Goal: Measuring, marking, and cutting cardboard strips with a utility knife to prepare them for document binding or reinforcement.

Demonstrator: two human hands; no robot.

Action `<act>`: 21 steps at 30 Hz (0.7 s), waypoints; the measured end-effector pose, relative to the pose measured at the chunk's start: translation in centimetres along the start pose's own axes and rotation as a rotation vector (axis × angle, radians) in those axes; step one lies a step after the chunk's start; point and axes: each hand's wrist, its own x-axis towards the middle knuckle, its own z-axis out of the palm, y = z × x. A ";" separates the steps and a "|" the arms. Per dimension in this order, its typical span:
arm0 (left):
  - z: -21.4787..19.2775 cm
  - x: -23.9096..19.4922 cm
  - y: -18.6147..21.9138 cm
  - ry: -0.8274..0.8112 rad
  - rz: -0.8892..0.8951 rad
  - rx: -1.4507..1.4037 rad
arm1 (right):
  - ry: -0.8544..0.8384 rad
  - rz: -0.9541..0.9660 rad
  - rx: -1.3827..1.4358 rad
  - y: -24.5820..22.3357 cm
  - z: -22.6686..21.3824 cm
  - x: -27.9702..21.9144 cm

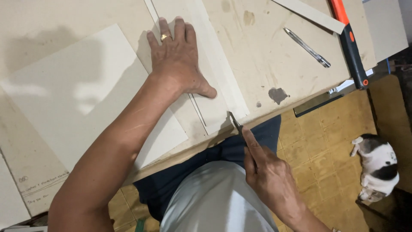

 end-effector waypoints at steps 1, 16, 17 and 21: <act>0.0 0.0 0.0 0.001 0.000 0.001 | 0.002 0.000 0.001 0.0 0.1 -0.1; -2.0 -3.3 -0.9 0.089 0.170 -0.216 | 0.455 -0.110 0.314 -2.2 -1.0 16.9; -1.8 -3.0 -0.9 0.092 0.174 -0.199 | 0.360 -0.102 0.372 -2.7 -0.9 18.5; -1.0 -2.0 -1.0 0.090 0.169 -0.178 | 0.201 -0.110 0.380 -4.7 -1.0 23.5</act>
